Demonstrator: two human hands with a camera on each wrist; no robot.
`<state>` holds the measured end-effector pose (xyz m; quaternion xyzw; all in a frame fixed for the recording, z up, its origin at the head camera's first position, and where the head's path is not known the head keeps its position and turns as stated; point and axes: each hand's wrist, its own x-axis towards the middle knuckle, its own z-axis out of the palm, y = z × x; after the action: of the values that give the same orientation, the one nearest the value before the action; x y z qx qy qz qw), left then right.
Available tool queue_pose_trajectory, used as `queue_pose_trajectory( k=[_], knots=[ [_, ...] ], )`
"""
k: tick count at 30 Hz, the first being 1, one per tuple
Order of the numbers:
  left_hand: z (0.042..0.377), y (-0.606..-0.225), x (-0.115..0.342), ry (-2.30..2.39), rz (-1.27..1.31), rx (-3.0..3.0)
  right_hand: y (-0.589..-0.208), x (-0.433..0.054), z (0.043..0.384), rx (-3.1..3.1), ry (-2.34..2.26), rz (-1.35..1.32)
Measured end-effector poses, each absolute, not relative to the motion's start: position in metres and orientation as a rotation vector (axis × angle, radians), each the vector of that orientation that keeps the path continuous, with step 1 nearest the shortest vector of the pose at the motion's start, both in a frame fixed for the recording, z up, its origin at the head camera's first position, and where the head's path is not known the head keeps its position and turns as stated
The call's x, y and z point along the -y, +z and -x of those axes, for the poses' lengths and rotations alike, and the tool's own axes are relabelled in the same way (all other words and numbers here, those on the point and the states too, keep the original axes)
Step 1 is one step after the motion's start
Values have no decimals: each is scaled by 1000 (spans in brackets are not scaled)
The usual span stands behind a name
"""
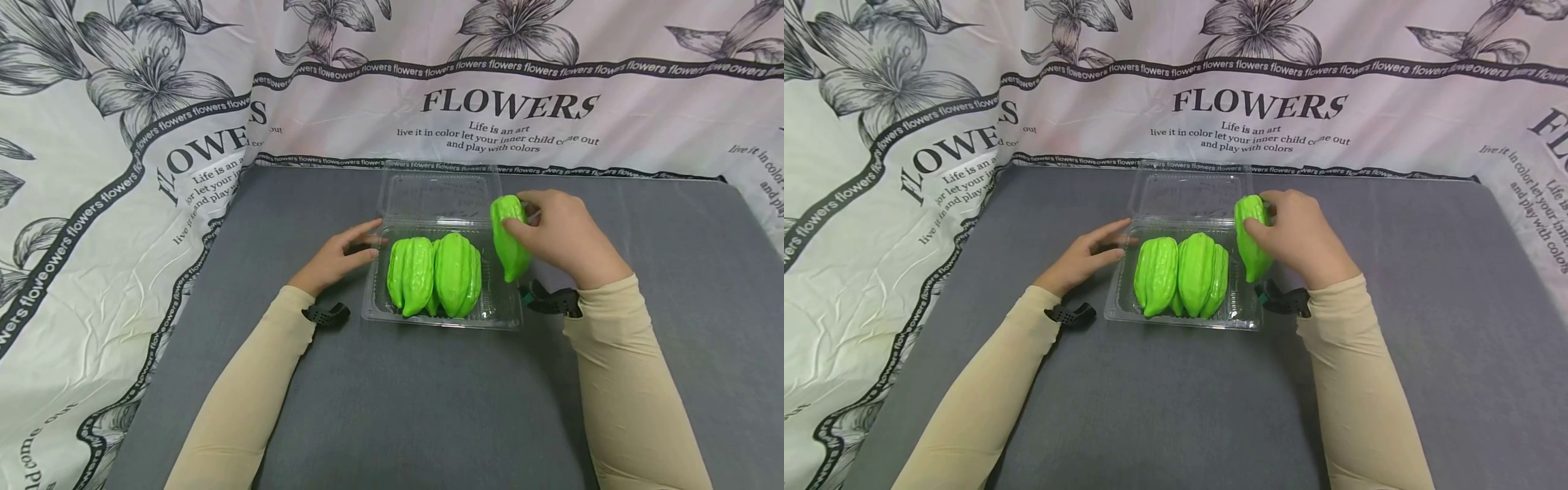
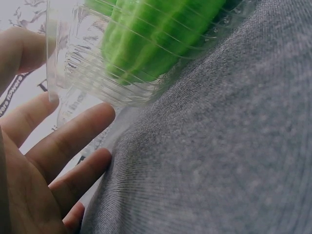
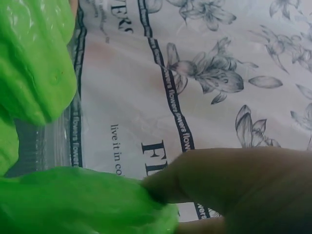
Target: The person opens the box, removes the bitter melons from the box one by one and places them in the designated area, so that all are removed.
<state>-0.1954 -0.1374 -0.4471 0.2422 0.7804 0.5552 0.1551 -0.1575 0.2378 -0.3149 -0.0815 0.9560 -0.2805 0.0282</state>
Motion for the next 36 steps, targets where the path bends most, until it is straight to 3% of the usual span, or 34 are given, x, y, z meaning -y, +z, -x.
queue_pose_trajectory(
  k=[20, 36],
  knots=[
    [195, -446, 138, 1594, -665, -2231, -328, -254, 169, -3132, -1099, 23],
    [193, -445, 137, 1592, -658, -2233, -361, -270, 186, -3138, -1185, -153]
  ],
)
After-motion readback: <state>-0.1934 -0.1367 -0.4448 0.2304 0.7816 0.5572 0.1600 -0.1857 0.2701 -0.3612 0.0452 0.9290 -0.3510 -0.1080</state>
